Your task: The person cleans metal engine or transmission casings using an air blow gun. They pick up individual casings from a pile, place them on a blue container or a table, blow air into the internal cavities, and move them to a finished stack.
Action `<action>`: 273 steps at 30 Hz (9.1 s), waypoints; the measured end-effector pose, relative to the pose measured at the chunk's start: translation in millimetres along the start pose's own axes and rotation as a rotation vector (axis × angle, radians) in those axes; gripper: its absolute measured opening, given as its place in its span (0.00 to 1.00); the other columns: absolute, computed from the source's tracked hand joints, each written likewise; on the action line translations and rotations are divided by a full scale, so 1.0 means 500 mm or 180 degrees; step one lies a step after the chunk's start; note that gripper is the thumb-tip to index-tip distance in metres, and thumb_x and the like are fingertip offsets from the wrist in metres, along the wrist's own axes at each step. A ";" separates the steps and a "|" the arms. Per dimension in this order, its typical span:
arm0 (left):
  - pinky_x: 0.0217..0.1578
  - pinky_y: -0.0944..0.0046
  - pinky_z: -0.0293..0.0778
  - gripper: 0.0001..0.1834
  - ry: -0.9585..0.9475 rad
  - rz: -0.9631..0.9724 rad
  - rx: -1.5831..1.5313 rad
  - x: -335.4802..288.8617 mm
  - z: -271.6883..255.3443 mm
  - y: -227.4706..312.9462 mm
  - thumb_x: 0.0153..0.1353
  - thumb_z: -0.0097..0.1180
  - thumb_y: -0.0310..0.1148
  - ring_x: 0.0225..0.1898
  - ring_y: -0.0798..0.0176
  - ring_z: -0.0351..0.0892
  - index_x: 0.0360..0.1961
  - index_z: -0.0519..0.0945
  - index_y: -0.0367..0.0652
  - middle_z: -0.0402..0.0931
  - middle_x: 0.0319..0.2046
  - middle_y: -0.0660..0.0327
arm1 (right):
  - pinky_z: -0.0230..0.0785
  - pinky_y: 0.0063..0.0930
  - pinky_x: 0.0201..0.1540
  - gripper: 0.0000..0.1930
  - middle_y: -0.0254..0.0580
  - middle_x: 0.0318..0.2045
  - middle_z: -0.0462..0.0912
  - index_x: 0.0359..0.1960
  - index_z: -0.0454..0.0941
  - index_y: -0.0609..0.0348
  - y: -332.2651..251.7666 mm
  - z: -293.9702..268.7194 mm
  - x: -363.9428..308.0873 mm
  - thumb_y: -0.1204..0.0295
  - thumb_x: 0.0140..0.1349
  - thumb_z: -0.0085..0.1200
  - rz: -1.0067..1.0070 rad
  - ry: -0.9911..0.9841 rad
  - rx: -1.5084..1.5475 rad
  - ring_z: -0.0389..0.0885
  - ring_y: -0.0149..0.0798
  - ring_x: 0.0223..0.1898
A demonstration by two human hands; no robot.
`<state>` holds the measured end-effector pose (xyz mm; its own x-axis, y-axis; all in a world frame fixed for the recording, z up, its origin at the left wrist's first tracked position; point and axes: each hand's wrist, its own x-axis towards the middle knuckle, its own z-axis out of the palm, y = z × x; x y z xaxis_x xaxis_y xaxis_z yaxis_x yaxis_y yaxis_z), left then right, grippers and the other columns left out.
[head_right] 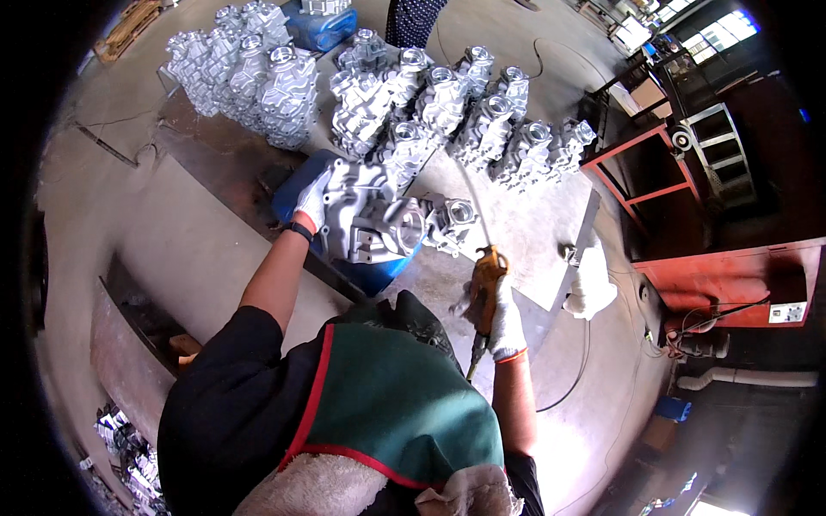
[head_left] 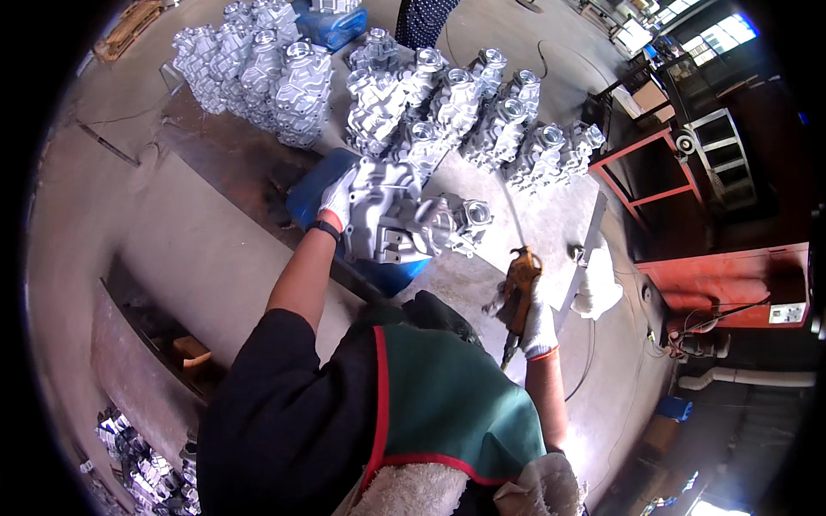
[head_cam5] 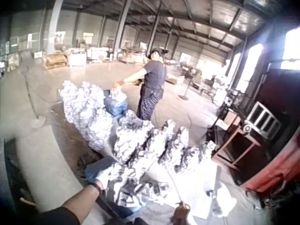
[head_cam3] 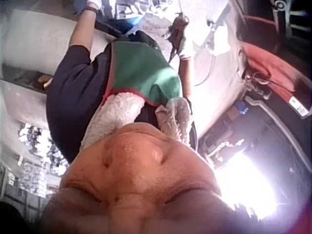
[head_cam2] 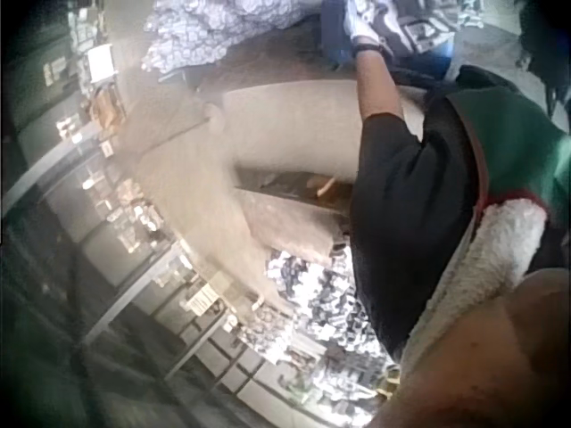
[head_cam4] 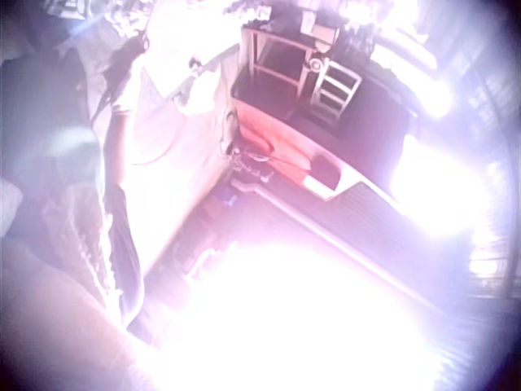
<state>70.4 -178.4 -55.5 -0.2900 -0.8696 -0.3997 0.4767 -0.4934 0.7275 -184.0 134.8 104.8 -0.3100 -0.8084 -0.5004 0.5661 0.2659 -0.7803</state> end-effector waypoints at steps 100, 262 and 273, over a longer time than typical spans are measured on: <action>0.30 0.48 0.75 0.12 0.2481 -0.1732 0.0877 -1.161 -0.950 -0.527 0.62 0.45 0.37 0.29 0.47 0.78 0.40 0.74 0.41 0.74 0.30 0.52 | 0.73 0.36 0.40 0.32 0.46 0.33 0.77 0.44 0.69 0.65 0.397 -0.196 -0.452 0.43 0.61 0.44 0.0825 -0.1162 0.0108 0.79 0.43 0.34; 0.50 0.50 0.67 0.37 -0.0693 0.0750 0.7877 -0.192 0.250 -0.137 0.60 0.38 0.58 0.50 0.40 0.72 0.53 0.67 0.32 0.73 0.47 0.38 | 0.58 0.27 0.17 0.25 0.34 0.14 0.66 0.28 0.66 0.53 0.367 -0.304 -0.053 0.45 0.67 0.30 0.1046 -0.0641 0.1900 0.64 0.33 0.14; 0.52 0.50 0.65 0.43 -0.0787 0.0703 0.7901 -0.190 0.247 -0.132 0.60 0.30 0.64 0.51 0.39 0.71 0.53 0.64 0.29 0.71 0.48 0.36 | 0.61 0.25 0.15 0.24 0.32 0.14 0.68 0.28 0.70 0.54 0.334 -0.298 -0.077 0.46 0.66 0.35 0.0879 -0.0406 0.1657 0.66 0.31 0.12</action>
<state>-36.0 -60.8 3.5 -0.5196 -0.7765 -0.3565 -0.7848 0.5987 -0.1602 -191.5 288.4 -62.0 -0.0226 -0.8112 -0.5843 0.9222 0.2088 -0.3255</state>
